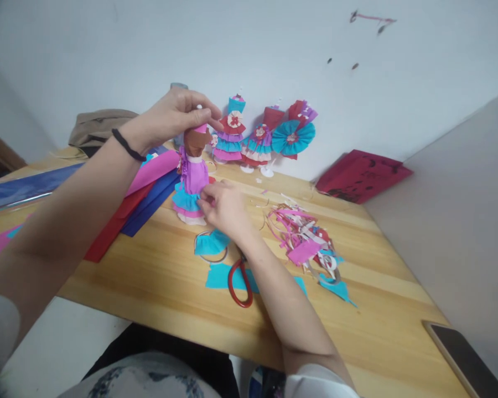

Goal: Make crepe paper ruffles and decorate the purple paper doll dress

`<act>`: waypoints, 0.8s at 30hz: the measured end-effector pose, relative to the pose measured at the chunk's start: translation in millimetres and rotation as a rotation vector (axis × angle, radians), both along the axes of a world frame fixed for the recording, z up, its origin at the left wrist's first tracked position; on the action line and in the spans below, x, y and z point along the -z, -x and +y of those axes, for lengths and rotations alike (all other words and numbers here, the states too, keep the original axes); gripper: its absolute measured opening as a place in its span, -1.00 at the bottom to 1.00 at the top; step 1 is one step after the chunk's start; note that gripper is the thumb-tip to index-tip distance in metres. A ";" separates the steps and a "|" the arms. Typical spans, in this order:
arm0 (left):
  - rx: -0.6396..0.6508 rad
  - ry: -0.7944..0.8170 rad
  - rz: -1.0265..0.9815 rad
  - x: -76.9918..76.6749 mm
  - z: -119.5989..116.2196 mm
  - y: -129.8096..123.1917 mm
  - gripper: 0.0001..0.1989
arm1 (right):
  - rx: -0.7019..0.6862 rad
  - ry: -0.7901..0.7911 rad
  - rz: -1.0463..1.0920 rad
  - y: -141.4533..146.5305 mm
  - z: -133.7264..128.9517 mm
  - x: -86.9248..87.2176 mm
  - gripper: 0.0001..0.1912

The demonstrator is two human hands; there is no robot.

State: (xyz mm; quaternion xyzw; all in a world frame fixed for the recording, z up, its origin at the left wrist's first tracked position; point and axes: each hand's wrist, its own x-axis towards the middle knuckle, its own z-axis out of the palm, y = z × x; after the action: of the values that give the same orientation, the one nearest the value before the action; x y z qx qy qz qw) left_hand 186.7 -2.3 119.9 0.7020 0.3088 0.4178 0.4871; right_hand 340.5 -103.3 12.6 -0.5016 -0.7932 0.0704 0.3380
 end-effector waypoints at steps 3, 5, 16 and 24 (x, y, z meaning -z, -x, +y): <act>-0.007 0.141 -0.092 -3.1 -4.4 -0.9 -0.84 | -0.092 -0.037 -0.044 -2.2 -2.2 -1.1 -0.87; -0.007 0.191 -0.116 -5.9 -7.8 -1.1 -0.81 | -0.139 -0.038 -0.046 -4.0 -3.3 -2.0 -0.86; 0.066 -0.232 0.130 -3.1 2.7 2.6 -0.85 | 0.085 0.332 0.385 -19.0 19.2 14.7 -0.80; 0.005 -0.177 0.076 2.0 2.4 3.6 -0.86 | 0.179 0.263 0.412 -16.2 28.8 27.1 -0.78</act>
State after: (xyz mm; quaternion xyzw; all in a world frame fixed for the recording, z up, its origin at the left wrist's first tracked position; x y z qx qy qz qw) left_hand 183.0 0.1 117.8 0.7585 0.2869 0.4153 0.4122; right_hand 356.7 -74.5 -14.5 -0.5845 -0.6441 0.2436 0.4293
